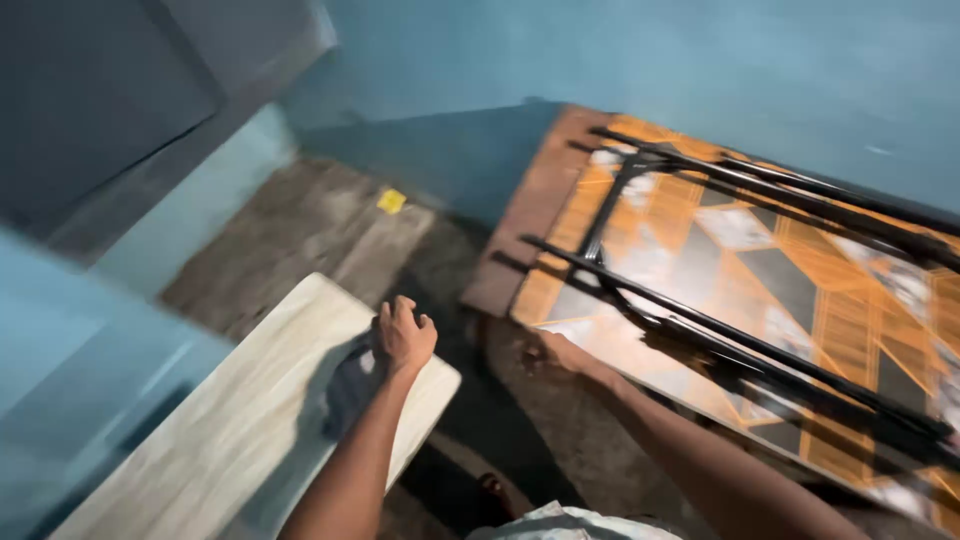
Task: Assembling a folding table by unfolding the metal legs and securing them to the underside of the tabletop.
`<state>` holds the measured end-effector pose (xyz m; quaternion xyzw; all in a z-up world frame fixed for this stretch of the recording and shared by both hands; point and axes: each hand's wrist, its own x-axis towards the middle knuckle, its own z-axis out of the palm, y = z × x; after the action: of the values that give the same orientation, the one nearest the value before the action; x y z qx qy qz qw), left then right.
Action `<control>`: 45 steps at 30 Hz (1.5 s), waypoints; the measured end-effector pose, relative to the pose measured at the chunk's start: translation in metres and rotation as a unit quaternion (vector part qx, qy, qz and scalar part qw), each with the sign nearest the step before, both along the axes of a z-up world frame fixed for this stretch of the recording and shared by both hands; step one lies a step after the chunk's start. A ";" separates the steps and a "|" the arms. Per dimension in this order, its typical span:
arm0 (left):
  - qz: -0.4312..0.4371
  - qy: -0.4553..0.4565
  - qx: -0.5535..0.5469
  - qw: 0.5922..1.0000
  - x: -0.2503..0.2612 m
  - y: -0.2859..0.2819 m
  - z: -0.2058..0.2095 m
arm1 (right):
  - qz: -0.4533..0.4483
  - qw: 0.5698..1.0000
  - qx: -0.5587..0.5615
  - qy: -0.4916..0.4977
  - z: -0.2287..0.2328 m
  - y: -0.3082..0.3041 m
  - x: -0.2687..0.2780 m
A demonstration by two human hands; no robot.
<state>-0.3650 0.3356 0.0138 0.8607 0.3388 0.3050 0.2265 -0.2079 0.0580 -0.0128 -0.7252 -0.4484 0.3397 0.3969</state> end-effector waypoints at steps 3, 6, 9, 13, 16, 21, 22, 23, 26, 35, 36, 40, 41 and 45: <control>-0.089 -0.040 0.014 0.995 0.050 -0.037 -0.006 | -0.076 0.995 -0.048 0.040 0.037 -0.056 0.015; -0.174 -0.056 -0.019 0.983 0.095 -0.081 -0.009 | -0.167 0.979 -0.110 -0.027 0.083 -0.118 0.016; -0.225 -0.028 -0.068 0.972 0.135 -0.136 0.005 | -0.265 0.958 -0.105 -0.024 0.109 -0.180 0.018; -0.262 -0.032 -0.085 0.961 0.165 -0.217 0.022 | -0.376 0.919 -0.118 -0.017 0.135 -0.256 0.018; -0.239 -0.010 -0.078 0.968 0.200 -0.260 -0.020 | -0.394 0.913 -0.106 -0.026 0.134 -0.310 0.026; -0.169 0.030 -0.124 0.977 0.209 -0.307 -0.012 | -0.405 0.913 -0.044 -0.028 0.132 -0.357 0.041; -0.153 0.033 -0.112 0.981 0.207 -0.312 -0.012 | -0.409 0.910 -0.066 -0.037 0.135 -0.363 0.040; -0.152 0.036 -0.114 0.981 0.203 -0.314 -0.015 | -0.407 0.910 -0.068 -0.034 0.128 -0.373 0.043; -0.166 0.020 -0.113 0.979 0.200 -0.317 -0.013 | -0.395 0.918 -0.009 -0.025 0.117 -0.392 0.058; -0.052 -0.030 -0.091 0.994 0.243 -0.301 -0.011 | -0.489 0.869 -0.039 -0.066 0.085 -0.403 0.083; -0.015 -0.037 -0.135 0.990 0.249 -0.292 -0.002 | -0.485 0.862 -0.053 -0.141 0.087 -0.396 0.090; 0.150 -0.127 -0.136 0.971 0.264 -0.249 0.009 | -0.476 0.862 -0.081 -0.153 0.127 -0.359 0.078; 0.146 -0.128 -0.136 0.971 0.280 -0.228 -0.026 | -0.480 0.860 -0.081 -0.154 0.138 -0.347 0.077; 0.098 -0.147 -0.436 0.883 0.280 -0.185 -0.038 | -0.385 0.903 -0.134 -0.135 0.163 -0.301 0.067</control>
<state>-0.0851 0.1502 -0.0239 0.5831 0.4830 0.2698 0.5949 -0.1405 -0.2428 0.1499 -0.9265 -0.1344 0.1161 0.3317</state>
